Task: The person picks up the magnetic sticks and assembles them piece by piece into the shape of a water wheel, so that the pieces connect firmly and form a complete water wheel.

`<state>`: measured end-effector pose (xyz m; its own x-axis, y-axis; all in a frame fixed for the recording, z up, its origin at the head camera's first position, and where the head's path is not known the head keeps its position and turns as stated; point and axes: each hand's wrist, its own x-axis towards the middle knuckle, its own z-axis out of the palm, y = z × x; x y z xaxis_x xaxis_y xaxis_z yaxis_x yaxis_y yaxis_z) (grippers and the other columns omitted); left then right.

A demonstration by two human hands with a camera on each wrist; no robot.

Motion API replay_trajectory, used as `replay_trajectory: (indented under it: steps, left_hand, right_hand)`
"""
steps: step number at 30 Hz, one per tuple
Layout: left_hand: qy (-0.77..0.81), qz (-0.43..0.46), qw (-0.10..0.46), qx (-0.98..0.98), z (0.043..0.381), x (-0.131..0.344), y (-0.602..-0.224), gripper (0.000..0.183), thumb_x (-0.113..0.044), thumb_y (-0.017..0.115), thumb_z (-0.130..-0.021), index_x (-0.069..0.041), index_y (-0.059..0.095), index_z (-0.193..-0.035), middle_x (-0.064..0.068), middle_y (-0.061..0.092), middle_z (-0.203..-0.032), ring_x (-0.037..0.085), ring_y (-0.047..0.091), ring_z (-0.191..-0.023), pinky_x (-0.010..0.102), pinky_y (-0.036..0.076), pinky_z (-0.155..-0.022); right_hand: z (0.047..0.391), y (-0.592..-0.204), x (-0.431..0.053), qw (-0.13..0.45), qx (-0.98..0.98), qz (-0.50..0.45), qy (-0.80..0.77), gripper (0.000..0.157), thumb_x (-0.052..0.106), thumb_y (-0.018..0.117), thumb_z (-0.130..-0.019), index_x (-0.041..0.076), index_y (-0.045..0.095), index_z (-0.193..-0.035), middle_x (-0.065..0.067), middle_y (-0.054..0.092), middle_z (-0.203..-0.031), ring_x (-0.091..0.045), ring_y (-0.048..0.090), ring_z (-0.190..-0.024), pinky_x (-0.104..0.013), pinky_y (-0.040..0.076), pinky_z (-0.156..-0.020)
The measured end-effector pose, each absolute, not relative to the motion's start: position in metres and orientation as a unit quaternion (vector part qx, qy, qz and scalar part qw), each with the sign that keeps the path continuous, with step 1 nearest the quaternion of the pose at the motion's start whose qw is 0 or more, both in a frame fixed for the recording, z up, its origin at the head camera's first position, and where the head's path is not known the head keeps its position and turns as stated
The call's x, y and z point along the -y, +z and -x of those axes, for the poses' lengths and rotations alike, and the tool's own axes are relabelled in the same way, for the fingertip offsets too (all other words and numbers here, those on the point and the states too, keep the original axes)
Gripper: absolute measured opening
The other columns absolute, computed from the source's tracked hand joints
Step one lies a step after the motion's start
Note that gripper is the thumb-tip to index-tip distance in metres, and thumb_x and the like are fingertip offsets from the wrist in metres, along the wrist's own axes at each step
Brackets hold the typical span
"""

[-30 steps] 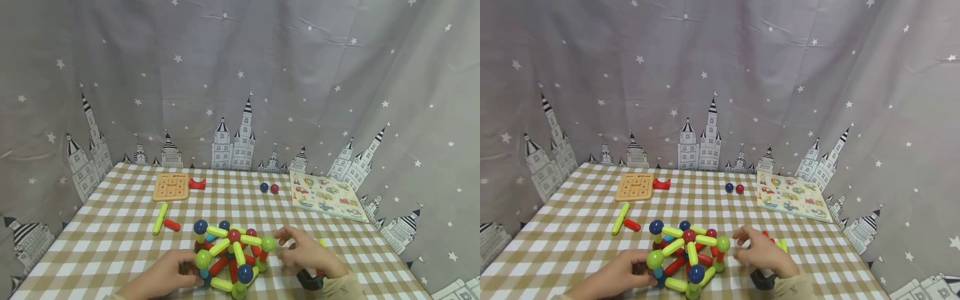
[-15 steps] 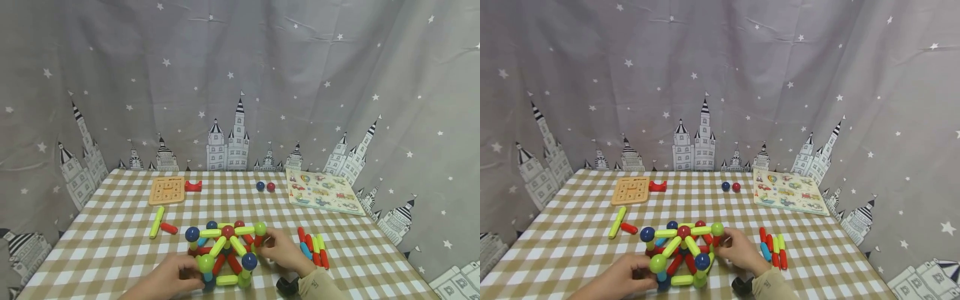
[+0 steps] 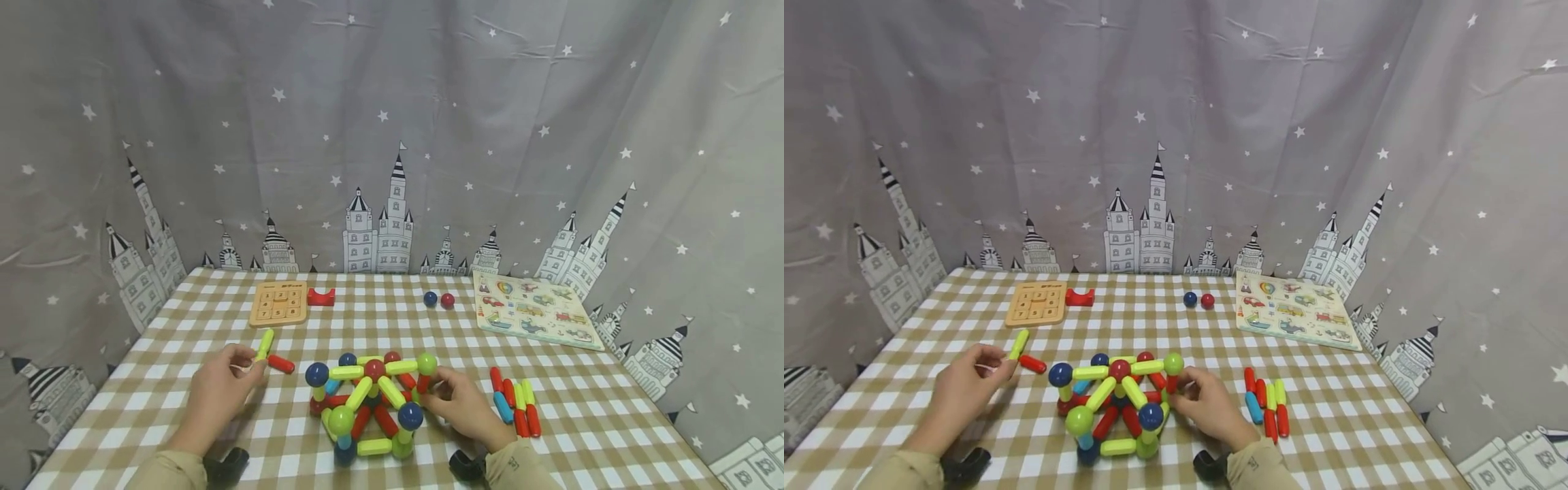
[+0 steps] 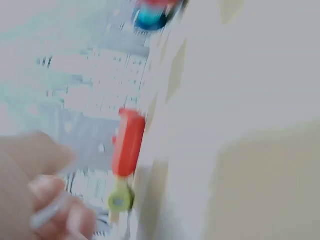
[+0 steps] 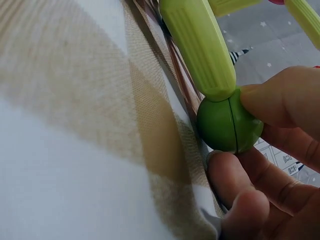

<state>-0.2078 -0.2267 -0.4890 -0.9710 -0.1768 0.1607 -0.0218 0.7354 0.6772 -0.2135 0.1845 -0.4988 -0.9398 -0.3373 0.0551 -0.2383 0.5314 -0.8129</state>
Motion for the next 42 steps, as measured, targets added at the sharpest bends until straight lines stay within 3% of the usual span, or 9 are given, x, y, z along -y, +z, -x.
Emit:
replay_trajectory:
  steps: [3,5,11,15,25,33,35,38,42]
  left_hand:
    - [-0.328,-0.076,0.085,0.938,0.221,0.239,-0.497,0.055,-0.038,0.078,-0.091,0.003,0.061,-0.123,0.025,0.068,-0.115,0.035,0.068,-0.097,0.048,0.055,-0.077]
    - [-0.308,-0.072,0.065,0.946,0.226,0.243,-0.502,0.061,-0.042,0.08,-0.089,0.003,0.06,-0.126,0.025,0.068,-0.116,0.036,0.067,-0.099,0.051,0.054,-0.08]
    - [-0.261,-0.047,0.11,0.958,0.226,0.239,-0.502,0.037,-0.018,0.076,-0.089,0.0,0.066,-0.119,0.016,0.07,-0.096,0.027,0.063,-0.08,0.04,0.048,-0.064]
    - [-0.234,-0.041,0.142,0.961,0.219,0.239,-0.498,0.037,-0.011,0.072,-0.085,0.0,0.068,-0.121,0.013,0.059,-0.087,0.023,0.05,-0.072,0.031,0.037,-0.056]
    - [-0.191,0.008,0.133,0.973,0.212,0.235,-0.492,0.051,-0.003,0.068,-0.087,0.008,0.059,-0.136,0.026,0.053,-0.099,0.03,0.053,-0.082,0.036,0.047,-0.06]
    - [-0.147,0.028,0.116,0.982,0.212,0.234,-0.49,0.035,-0.001,0.075,-0.083,0.001,0.072,-0.119,0.015,0.049,-0.089,0.026,0.046,-0.08,0.035,0.04,-0.061]
    - [-0.142,0.029,0.127,0.981,0.21,0.234,-0.489,0.028,0.0,0.077,-0.084,0.001,0.074,-0.112,0.015,0.054,-0.088,0.027,0.048,-0.081,0.038,0.043,-0.063]
    - [-0.167,0.012,0.153,0.974,0.206,0.231,-0.485,0.028,-0.003,0.076,-0.089,0.003,0.071,-0.115,0.018,0.059,-0.092,0.031,0.055,-0.083,0.045,0.048,-0.067]
    - [-0.236,0.07,0.278,0.928,0.198,0.223,-0.478,0.042,-0.007,0.082,-0.085,0.002,0.068,-0.124,0.019,0.069,-0.105,0.035,0.067,-0.091,0.051,0.054,-0.075]
  right_hand:
    - [0.213,-0.501,-0.186,0.052,-0.876,0.163,-0.451,0.021,0.021,0.077,-0.09,0.016,0.07,-0.11,0.0,0.069,-0.094,-0.015,0.063,-0.078,-0.026,0.05,-0.061]
    - [0.212,-0.502,-0.186,0.052,-0.877,0.162,-0.449,0.021,0.021,0.077,-0.09,0.016,0.07,-0.109,0.0,0.069,-0.093,-0.015,0.063,-0.077,-0.026,0.05,-0.06]
    - [0.215,-0.502,-0.185,0.042,-0.883,0.161,-0.439,0.021,0.024,0.078,-0.09,0.019,0.07,-0.109,0.001,0.067,-0.092,-0.014,0.06,-0.077,-0.026,0.048,-0.062]
    - [0.219,-0.502,-0.183,0.038,-0.883,0.169,-0.437,0.021,0.026,0.078,-0.09,0.02,0.07,-0.11,0.002,0.067,-0.093,-0.014,0.06,-0.077,-0.026,0.048,-0.062]
    - [0.215,-0.498,-0.184,0.054,-0.883,0.15,-0.441,0.024,0.025,0.077,-0.091,0.018,0.07,-0.113,0.0,0.067,-0.098,-0.017,0.06,-0.079,-0.028,0.048,-0.06]
    - [0.215,-0.496,-0.186,0.049,-0.882,0.154,-0.442,0.025,0.025,0.076,-0.091,0.018,0.069,-0.115,0.0,0.067,-0.097,-0.016,0.06,-0.079,-0.027,0.048,-0.059]
    - [0.216,-0.497,-0.186,0.05,-0.881,0.157,-0.443,0.024,0.024,0.077,-0.091,0.018,0.069,-0.114,0.0,0.067,-0.096,-0.016,0.06,-0.078,-0.027,0.048,-0.059]
    - [0.215,-0.498,-0.186,0.053,-0.881,0.16,-0.443,0.022,0.024,0.077,-0.091,0.018,0.069,-0.111,0.0,0.067,-0.093,-0.016,0.061,-0.077,-0.027,0.049,-0.06]
    - [0.215,-0.498,-0.185,0.054,-0.883,0.159,-0.437,0.02,0.024,0.077,-0.091,0.018,0.068,-0.109,0.0,0.067,-0.092,-0.015,0.061,-0.078,-0.027,0.049,-0.061]
